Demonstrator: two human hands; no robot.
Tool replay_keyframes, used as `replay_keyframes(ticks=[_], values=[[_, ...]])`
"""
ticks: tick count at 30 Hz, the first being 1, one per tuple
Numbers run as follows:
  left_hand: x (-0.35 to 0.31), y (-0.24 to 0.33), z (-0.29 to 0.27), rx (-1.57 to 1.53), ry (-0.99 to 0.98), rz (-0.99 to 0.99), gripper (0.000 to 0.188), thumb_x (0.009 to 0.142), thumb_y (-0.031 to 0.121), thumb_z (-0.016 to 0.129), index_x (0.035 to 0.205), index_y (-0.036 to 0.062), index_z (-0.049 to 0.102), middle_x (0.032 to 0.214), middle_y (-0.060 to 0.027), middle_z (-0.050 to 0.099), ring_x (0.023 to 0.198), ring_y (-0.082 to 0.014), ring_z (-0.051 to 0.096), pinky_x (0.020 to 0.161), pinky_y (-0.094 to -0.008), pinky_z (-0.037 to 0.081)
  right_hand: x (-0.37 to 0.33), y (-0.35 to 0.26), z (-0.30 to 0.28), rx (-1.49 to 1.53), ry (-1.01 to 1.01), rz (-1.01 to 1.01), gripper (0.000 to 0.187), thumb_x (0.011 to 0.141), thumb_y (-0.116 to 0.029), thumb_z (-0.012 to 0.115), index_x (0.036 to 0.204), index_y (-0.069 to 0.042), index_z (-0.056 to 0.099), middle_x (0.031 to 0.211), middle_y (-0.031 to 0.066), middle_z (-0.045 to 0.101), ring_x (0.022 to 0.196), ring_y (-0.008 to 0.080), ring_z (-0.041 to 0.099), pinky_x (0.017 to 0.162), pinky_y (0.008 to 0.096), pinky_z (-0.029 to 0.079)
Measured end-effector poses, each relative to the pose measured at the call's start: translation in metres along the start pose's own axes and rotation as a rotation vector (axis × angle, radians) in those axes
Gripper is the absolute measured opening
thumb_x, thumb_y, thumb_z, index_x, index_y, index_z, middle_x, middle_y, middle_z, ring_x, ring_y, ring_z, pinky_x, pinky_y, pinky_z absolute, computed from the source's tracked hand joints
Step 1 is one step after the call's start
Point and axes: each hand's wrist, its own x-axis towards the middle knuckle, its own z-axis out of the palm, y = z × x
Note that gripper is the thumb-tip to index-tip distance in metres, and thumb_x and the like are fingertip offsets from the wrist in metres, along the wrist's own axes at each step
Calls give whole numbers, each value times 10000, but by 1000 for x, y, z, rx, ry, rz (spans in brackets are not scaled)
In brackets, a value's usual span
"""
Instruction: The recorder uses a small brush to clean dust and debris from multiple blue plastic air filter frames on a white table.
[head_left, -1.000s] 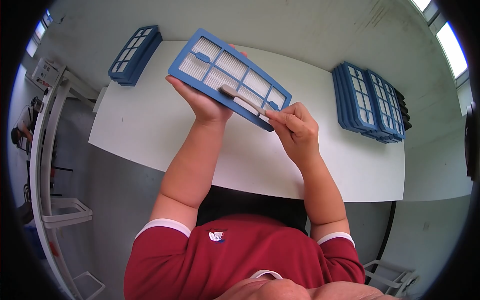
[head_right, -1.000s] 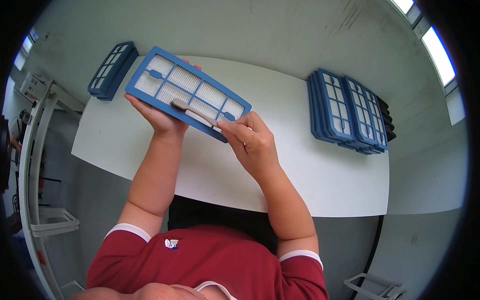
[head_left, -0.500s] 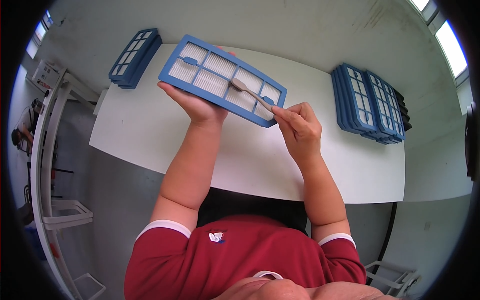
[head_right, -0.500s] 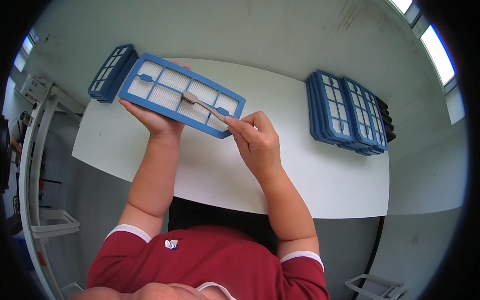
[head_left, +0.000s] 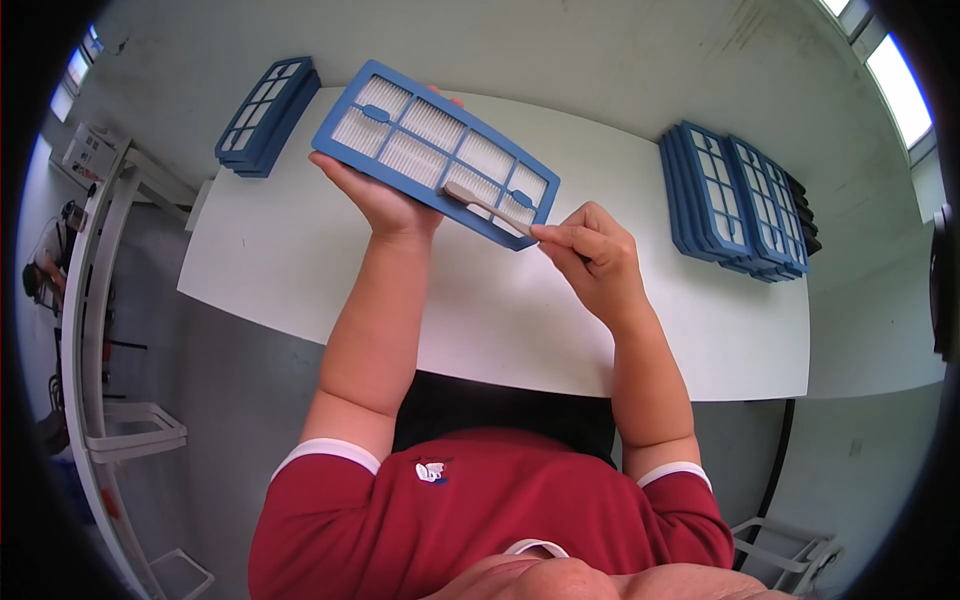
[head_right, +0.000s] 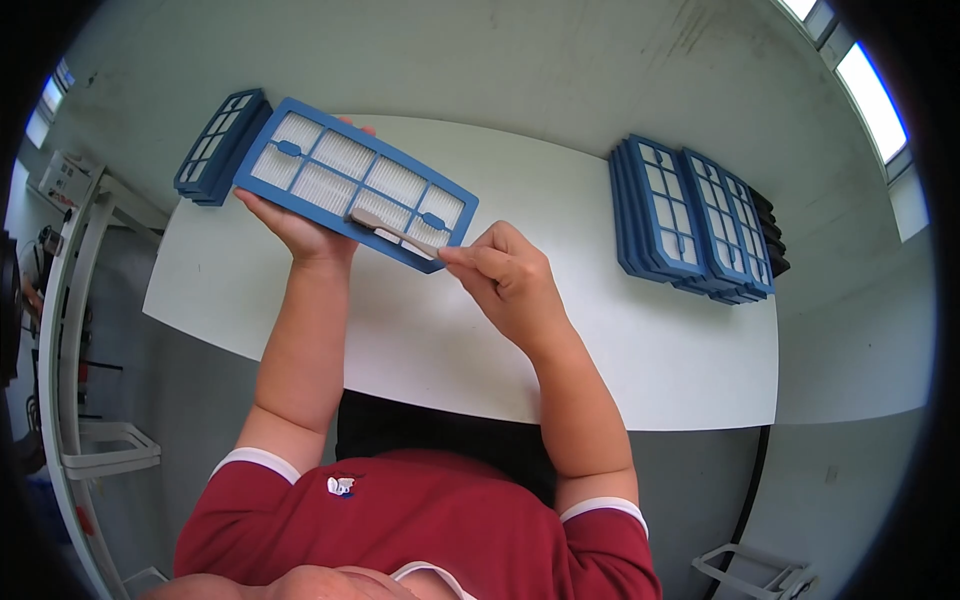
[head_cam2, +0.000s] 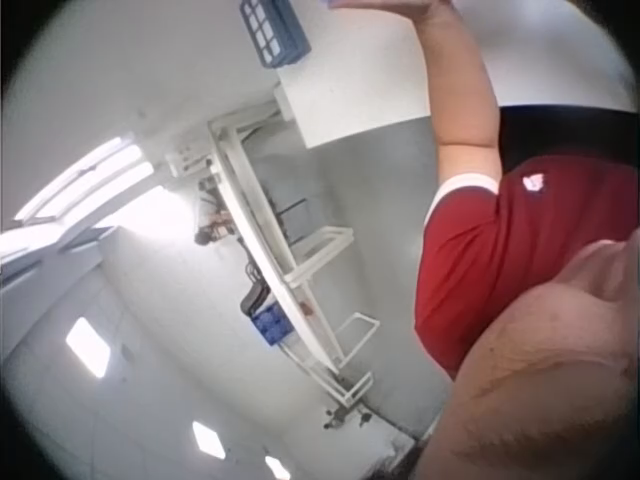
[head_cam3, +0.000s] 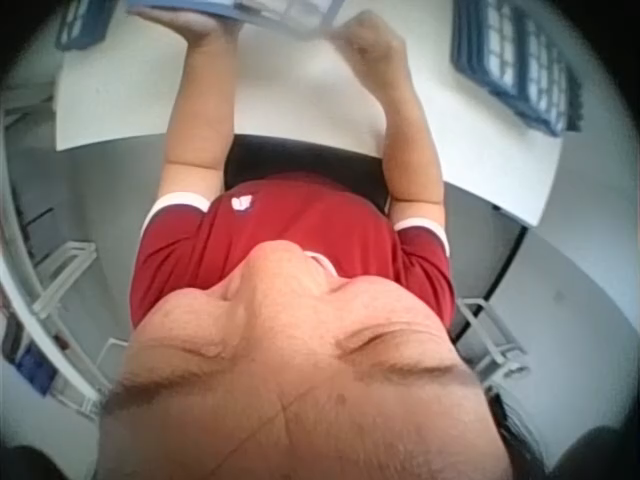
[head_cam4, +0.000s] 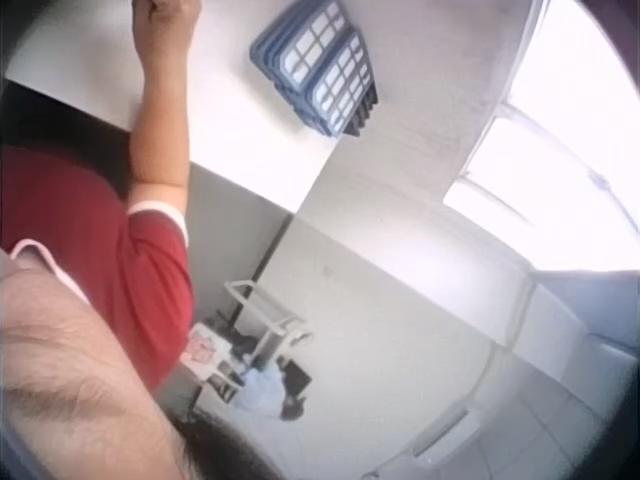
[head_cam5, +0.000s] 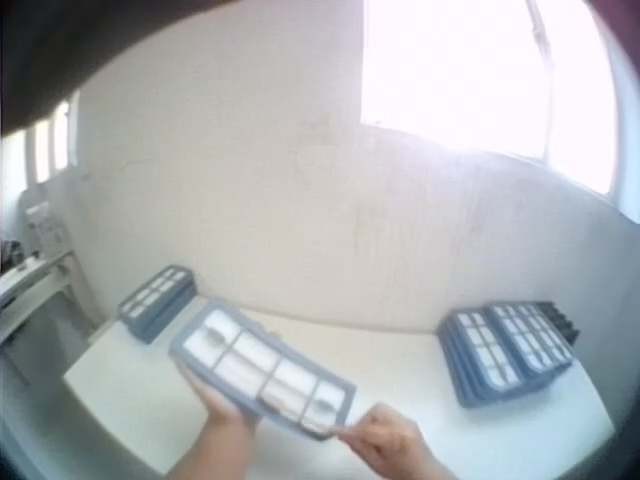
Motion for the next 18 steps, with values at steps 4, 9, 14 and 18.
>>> replay_keyframes(ticks=[4,9,14,18], values=[[-2,0,0,31,14,-31,929,746,827,143,1301,134,415,1163,-176,538,1083,-369,541,904,-521,472,1,1,7,-163,164,-20,175,708,-15,727,864,-92,712,680,35,528,574,147,530,473,263,431],[-2,1,3,70,48,1,918,760,813,132,1297,126,417,1148,-173,543,1057,-356,554,924,-523,457,2,5,6,-207,168,-34,146,711,-23,725,841,-88,711,682,36,531,571,150,537,467,265,438],[1,12,7,123,99,68,926,760,812,110,1277,115,430,1140,-170,546,1044,-341,560,932,-517,452,3,0,1,-143,102,20,145,721,-9,713,847,-81,713,678,39,520,569,146,522,477,263,425],[0,13,8,114,144,46,936,755,816,96,1263,109,441,1135,-171,550,1042,-339,561,927,-507,456,0,4,-8,-5,-40,40,240,707,63,689,913,-58,707,682,36,517,588,128,494,498,242,375]])
